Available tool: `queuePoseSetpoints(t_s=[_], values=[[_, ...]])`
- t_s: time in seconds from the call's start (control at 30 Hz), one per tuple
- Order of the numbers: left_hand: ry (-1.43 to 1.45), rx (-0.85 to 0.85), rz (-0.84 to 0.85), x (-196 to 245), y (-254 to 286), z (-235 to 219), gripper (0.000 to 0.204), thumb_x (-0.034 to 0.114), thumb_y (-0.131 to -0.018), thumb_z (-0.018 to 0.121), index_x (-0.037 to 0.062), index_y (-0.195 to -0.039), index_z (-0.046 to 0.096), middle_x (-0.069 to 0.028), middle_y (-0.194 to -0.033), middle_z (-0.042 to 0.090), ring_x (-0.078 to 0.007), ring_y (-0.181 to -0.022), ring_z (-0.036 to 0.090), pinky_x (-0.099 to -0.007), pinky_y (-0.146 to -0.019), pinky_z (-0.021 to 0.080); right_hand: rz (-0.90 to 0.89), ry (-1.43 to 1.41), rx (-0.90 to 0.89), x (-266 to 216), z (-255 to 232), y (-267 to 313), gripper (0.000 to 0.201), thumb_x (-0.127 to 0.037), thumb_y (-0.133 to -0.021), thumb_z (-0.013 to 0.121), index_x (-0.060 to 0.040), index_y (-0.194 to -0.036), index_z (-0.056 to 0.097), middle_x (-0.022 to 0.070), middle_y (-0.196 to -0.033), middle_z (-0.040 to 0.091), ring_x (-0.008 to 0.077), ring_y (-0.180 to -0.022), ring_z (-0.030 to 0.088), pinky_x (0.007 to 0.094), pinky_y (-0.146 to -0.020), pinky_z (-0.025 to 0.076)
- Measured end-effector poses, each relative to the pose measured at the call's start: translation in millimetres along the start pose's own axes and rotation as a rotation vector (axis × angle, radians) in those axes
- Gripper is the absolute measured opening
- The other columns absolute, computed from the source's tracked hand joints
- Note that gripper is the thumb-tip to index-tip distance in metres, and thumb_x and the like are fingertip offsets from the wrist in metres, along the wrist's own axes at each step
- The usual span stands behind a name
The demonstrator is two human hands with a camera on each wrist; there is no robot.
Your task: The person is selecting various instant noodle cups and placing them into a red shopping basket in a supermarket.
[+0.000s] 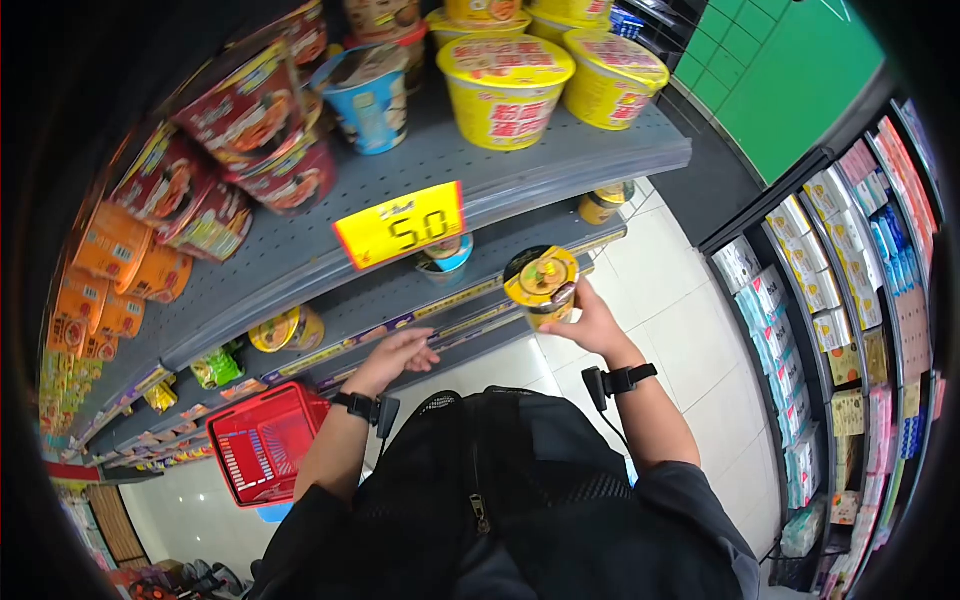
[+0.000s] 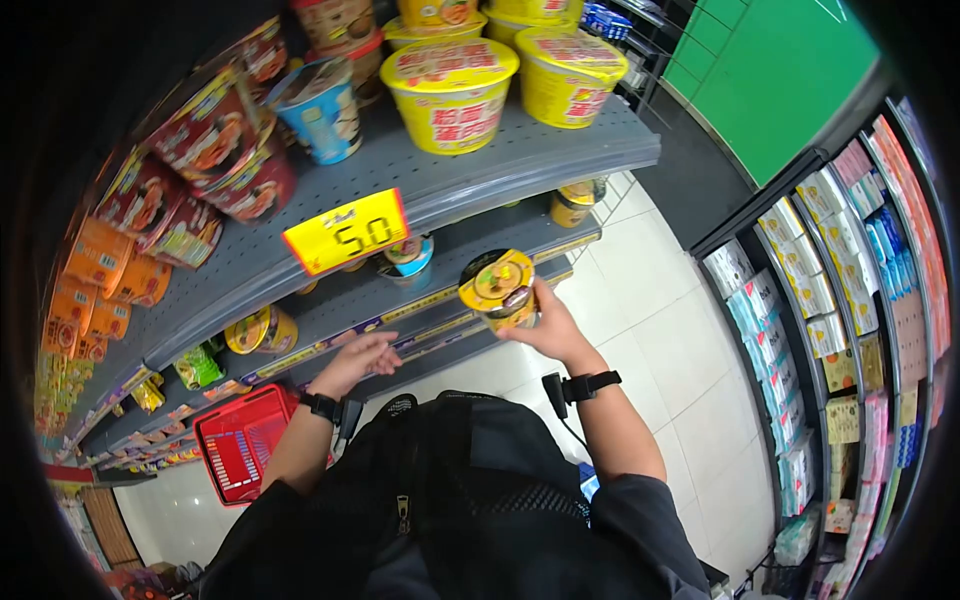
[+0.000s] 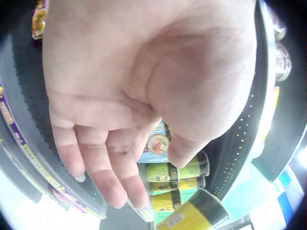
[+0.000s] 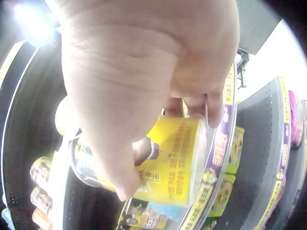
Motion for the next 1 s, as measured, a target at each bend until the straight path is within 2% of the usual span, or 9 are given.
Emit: queuePoseSetpoints(t_s=[0.1,0.27,0.33,0.5,0.6,0.73,0.8,0.97,1.0], values=[[0.093,0.167,-0.089,-36,-2,0,0.039,0.026,-0.096,0.047,0.0025,-0.127,0.045,-0.0092,-0.096,0.064,-0.0111,-0.078,0.058,-0.0225,-0.074,0.046,-0.214,0.042,0.227,3,-51,-16,0.078,-0.01,-0.062,0.081,0.0027,-0.127,0.04,0.0139,-0.117,0.053,0.0224,-0.111,0.051,0.0327,-0.096,0.04],[0.313,0.457,-0.146,-103,20,-10,0.035,0.027,-0.093,0.053,0.0055,-0.12,0.051,-0.0095,-0.096,0.065,-0.0144,-0.077,0.062,-0.0248,-0.069,0.048,-0.261,-0.042,0.31,-3,-93,-47,0.077,-0.011,-0.06,0.082,0.0019,-0.125,0.042,0.0129,-0.115,0.055,0.0242,-0.107,0.053,0.0338,-0.094,0.041],[0.377,0.5,-0.116,-128,28,-15,0.031,0.023,-0.093,0.05,0.0062,-0.12,0.051,-0.0101,-0.096,0.066,-0.016,-0.075,0.062,-0.0267,-0.064,0.049,-0.327,0.138,0.41,-9,-107,-65,0.076,-0.012,-0.059,0.082,0.0027,-0.122,0.044,0.0154,-0.112,0.057,0.0277,-0.105,0.055,0.0354,-0.092,0.042],[0.411,0.728,-0.293,-213,95,-23,0.038,0.026,-0.093,0.046,0.0055,-0.125,0.046,-0.0101,-0.099,0.065,-0.0152,-0.073,0.062,-0.0277,-0.064,0.047,-0.328,0.233,0.598,-23,-133,-94,0.066,-0.019,-0.06,0.082,0.0038,-0.112,0.048,0.0195,-0.098,0.062,0.0344,-0.092,0.06,0.0386,-0.082,0.047],[0.478,0.81,-0.433,-250,122,-10,0.042,0.025,-0.093,0.046,0.0051,-0.129,0.042,-0.0128,-0.106,0.062,-0.0208,-0.086,0.061,-0.0305,-0.071,0.048,-0.319,0.237,0.739,-18,-156,-100,0.063,-0.019,-0.061,0.082,0.0038,-0.11,0.049,0.0198,-0.098,0.062,0.0349,-0.093,0.06,0.0386,-0.082,0.046],[0.599,0.74,-0.48,-334,147,-14,0.045,0.023,-0.092,0.047,0.0017,-0.131,0.038,-0.0157,-0.114,0.058,-0.0267,-0.099,0.059,-0.0348,-0.079,0.048,-0.286,0.185,0.841,3,-184,-115,0.065,-0.023,-0.061,0.082,0.0025,-0.112,0.049,0.0191,-0.104,0.061,0.0346,-0.098,0.059,0.0383,-0.085,0.045],[0.274,0.477,-0.401,-342,147,-8,0.05,0.022,-0.092,0.047,-0.0035,-0.132,0.034,-0.0194,-0.119,0.054,-0.0302,-0.109,0.054,-0.0382,-0.089,0.045,-0.265,0.188,0.836,8,-182,-116,0.066,-0.026,-0.062,0.081,0.0009,-0.112,0.048,0.0192,-0.107,0.06,0.0348,-0.1,0.058,0.0389,-0.086,0.044],[0.132,0.459,-0.435,-338,147,4,0.052,0.023,-0.093,0.043,-0.0074,-0.133,0.031,-0.0226,-0.118,0.054,-0.0309,-0.11,0.053,-0.0391,-0.091,0.044,-0.184,0.325,0.854,12,-176,-119,0.063,-0.026,-0.064,0.079,-0.0032,-0.114,0.048,0.0167,-0.107,0.06,0.0355,-0.101,0.057,0.0412,-0.088,0.044],[0.314,0.565,-0.473,-371,142,-7,0.052,0.023,-0.093,0.043,-0.0061,-0.134,0.03,-0.0219,-0.119,0.053,-0.0311,-0.109,0.054,-0.0396,-0.091,0.045,-0.182,0.326,0.854,11,-177,-119,0.063,-0.026,-0.064,0.079,-0.0032,-0.114,0.048,0.0167,-0.107,0.06,0.0355,-0.101,0.057,0.0412,-0.088,0.044]])
Point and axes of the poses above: each hand's wrist, its own y-axis away from the middle knuckle, its own z-axis out of the palm, x = y × z, the point moved 5 cm from there along -y, towards the middle knuckle
